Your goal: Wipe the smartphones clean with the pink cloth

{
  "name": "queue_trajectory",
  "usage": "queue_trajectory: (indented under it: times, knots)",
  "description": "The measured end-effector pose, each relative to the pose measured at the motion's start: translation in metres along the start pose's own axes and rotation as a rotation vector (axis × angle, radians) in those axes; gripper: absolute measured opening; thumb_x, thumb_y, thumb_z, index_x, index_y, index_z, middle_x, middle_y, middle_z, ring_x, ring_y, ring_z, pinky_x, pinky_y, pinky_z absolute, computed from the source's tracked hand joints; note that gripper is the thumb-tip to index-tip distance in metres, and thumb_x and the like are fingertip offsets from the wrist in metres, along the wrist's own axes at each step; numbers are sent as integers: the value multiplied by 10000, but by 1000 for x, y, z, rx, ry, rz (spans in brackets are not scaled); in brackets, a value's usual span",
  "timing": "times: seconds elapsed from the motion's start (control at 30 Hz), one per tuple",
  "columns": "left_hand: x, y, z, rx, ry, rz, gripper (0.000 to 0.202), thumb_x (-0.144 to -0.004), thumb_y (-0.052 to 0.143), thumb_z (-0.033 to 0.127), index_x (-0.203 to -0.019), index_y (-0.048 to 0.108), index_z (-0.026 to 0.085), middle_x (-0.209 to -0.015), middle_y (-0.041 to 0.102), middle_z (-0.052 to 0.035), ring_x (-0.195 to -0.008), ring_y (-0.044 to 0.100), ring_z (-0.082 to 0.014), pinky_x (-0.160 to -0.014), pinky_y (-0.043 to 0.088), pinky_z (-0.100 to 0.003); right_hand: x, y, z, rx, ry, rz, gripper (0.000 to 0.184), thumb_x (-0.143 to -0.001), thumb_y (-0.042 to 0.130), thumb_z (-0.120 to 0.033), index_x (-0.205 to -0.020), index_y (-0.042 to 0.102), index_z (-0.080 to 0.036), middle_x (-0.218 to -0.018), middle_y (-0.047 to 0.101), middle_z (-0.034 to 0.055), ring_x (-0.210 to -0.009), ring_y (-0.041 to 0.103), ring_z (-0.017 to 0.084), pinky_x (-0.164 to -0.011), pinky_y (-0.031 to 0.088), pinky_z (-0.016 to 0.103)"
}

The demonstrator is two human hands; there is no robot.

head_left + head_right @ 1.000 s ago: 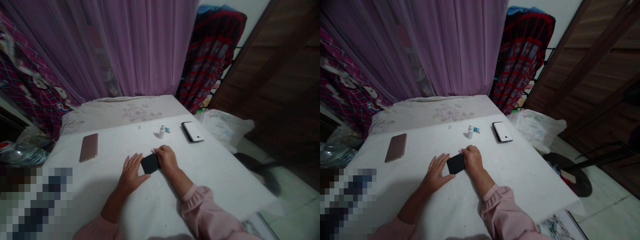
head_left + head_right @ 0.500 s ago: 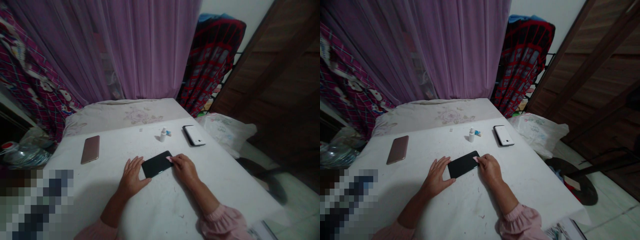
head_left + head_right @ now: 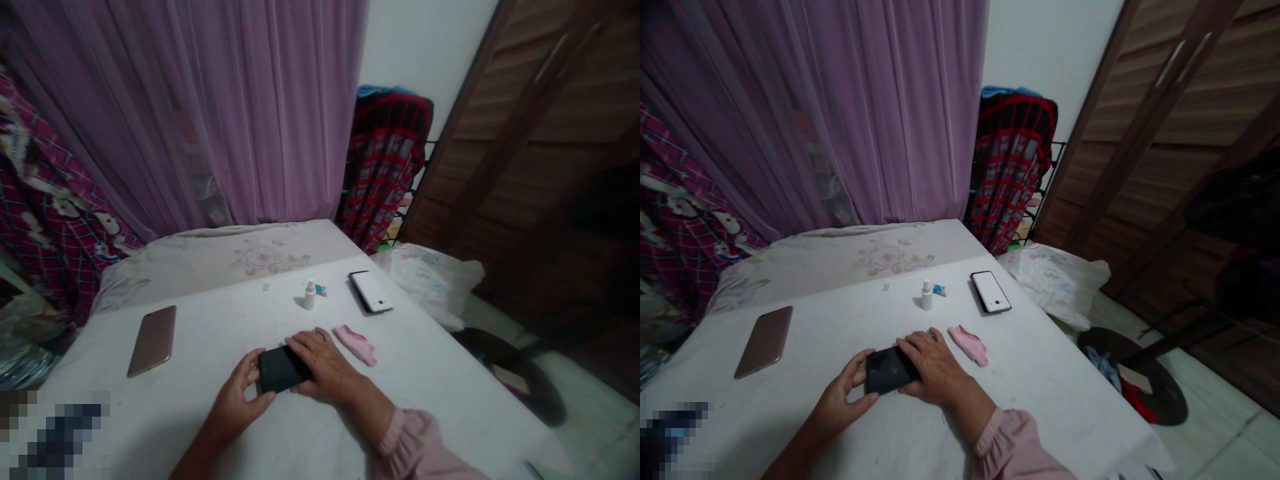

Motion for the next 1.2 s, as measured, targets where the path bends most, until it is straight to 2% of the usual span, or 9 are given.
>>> queue_trajectory:
  times: [0.17, 0.27, 0.37, 0.5, 0.67, 0.83, 1.0, 1.1, 1.2]
  knots:
    - [1, 3, 2, 173, -86, -103, 844, -755, 685, 476, -1464, 342, 174, -1118, 725, -138, -1142, 645, -282, -1060, 421, -423, 2, 4, -3, -7, 27, 100, 767, -697, 651, -261, -1429, 429, -209, -1211, 584, 142, -1077, 544, 287, -946, 411, 460]
    - [0, -4, 12, 150, -38, -27, 806, -833, 589, 543, -1497, 297, 192, -1148, 722, -131, -1251, 571, -284, -1118, 353, -468, 19, -5, 6, -31, 117, 247, 737, -716, 642, -291, -1421, 450, -197, -1170, 596, 146, -1035, 567, 296, -917, 450, 456]
    - [0, -10, 17, 70, -8, 71, 694, -916, 441, 562, -1494, 299, 206, -1168, 717, -131, -1266, 563, -270, -1100, 385, -495, 46, -30, 32, 9, 271, 448, 703, -746, 637, -336, -1414, 466, -197, -1167, 609, 146, -1074, 577, 317, -928, 465, 462]
    - [-3, -8, 14, 8, -29, 38, 629, -876, 484, 603, -1372, 480, 216, -1115, 739, -120, -1164, 639, -265, -1031, 473, -445, 94, -69, 83, 128, 581, 630, 641, -796, 583, -405, -1400, 495, -209, -1094, 645, 124, -984, 629, 289, -831, 513, 415]
    - [-9, -15, 13, 36, -45, 38, 607, -819, 545, 640, -1244, 582, 208, -1047, 759, -113, -1075, 686, -254, -985, 510, -407, 158, -85, 126, 341, 869, 522, 644, -770, 580, -536, -1318, 591, -200, -1013, 671, 121, -899, 656, 307, -766, 520, 423]
    - [-12, -47, 14, -30, -65, 334, 582, -783, 580, 637, -1173, 615, 206, -1088, 748, -117, -1082, 682, -267, -1003, 494, -429, 192, -94, 147, 444, 1087, 500, 739, -765, 564, -629, -1339, 574, -163, -1018, 673, 165, -920, 657, 362, -719, 519, 466]
    - [-5, -81, 13, -181, -78, 632, 536, -815, 551, 581, -1219, 596, 232, -1212, 703, -101, -1114, 661, -260, -961, 522, -405, 127, -134, 155, 453, 1056, 508, 752, -782, 604, -621, -1363, 539, -148, -1044, 663, 203, -986, 632, 413, -767, 497, 505]
    - [-4, -86, 14, -243, -82, 662, 498, -839, 528, 543, -1236, 587, 249, -1233, 694, -85, -1104, 663, -247, -967, 518, -399, 55, -149, 159, 350, 1030, 460, 741, -830, 562, -617, -1419, 467, -178, -1155, 629, 193, -1092, 606, 385, -849, 481, 466]
    - [-4, -84, 15, -292, -79, 635, 461, -849, 526, 514, -1230, 591, 263, -1223, 700, -71, -1087, 670, -239, -971, 514, -393, -12, -142, 164, 146, 1033, 381, 752, -896, 441, -640, -1498, 346, -200, -1202, 614, 176, -1126, 609, 317, -896, 464, 389]
Point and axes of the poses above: each hand's wrist, its own x-axis away from the middle knuckle, its own y-axis out of the palm, z = x × y, the point moved 7 cm from there along -x, towards the middle knuckle
